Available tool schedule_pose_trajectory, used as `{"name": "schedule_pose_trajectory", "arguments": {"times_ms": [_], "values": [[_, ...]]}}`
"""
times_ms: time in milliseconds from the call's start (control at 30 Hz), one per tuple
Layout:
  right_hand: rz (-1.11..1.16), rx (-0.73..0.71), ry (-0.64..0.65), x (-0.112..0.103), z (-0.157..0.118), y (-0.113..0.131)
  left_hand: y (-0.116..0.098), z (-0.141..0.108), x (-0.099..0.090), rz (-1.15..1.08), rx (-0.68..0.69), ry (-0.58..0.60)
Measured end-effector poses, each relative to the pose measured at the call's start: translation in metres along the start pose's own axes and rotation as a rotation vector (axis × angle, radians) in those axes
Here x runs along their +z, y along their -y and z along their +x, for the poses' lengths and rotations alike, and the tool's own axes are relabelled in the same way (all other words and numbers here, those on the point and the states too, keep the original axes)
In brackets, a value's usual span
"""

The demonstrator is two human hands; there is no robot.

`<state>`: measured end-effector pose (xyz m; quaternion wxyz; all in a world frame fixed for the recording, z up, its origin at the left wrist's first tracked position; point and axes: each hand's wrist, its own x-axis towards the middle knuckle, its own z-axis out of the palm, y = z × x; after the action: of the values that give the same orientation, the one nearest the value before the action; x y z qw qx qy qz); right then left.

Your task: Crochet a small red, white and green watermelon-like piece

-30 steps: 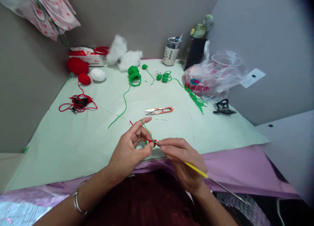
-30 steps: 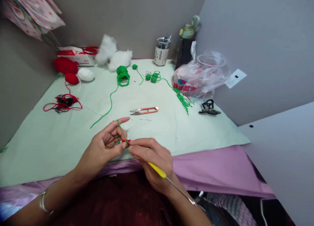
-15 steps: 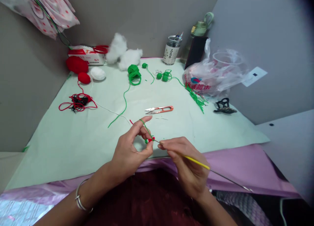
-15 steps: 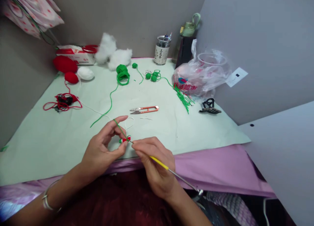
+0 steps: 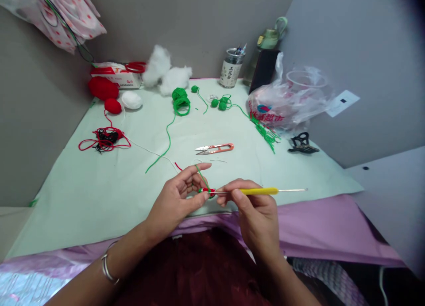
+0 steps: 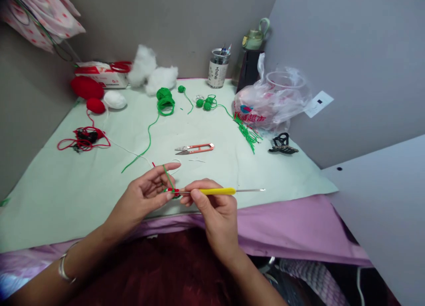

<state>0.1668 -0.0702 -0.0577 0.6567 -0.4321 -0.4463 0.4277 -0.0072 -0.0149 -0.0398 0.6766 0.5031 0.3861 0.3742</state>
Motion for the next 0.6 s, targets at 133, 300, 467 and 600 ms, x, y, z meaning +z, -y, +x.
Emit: {"name": "schedule_pose_trajectory", "arguments": {"times_ms": [133, 300, 467, 600], "values": [[-0.146, -0.149, 0.002, 0.006, 0.003, -0.003, 0.004, 0.001, 0.000, -0.099, -0.040, 0.013], [-0.175, -0.216, -0.026, 0.013, 0.004, -0.004, 0.005, -0.001, 0.001, -0.184, -0.084, 0.025], [-0.170, -0.235, -0.093, 0.017, 0.002, -0.003, 0.004, -0.002, 0.002, -0.191, -0.089, 0.050], [-0.182, -0.184, -0.089, 0.014, 0.003, -0.005, 0.004, -0.002, 0.003, -0.196, -0.088, 0.020]]}}
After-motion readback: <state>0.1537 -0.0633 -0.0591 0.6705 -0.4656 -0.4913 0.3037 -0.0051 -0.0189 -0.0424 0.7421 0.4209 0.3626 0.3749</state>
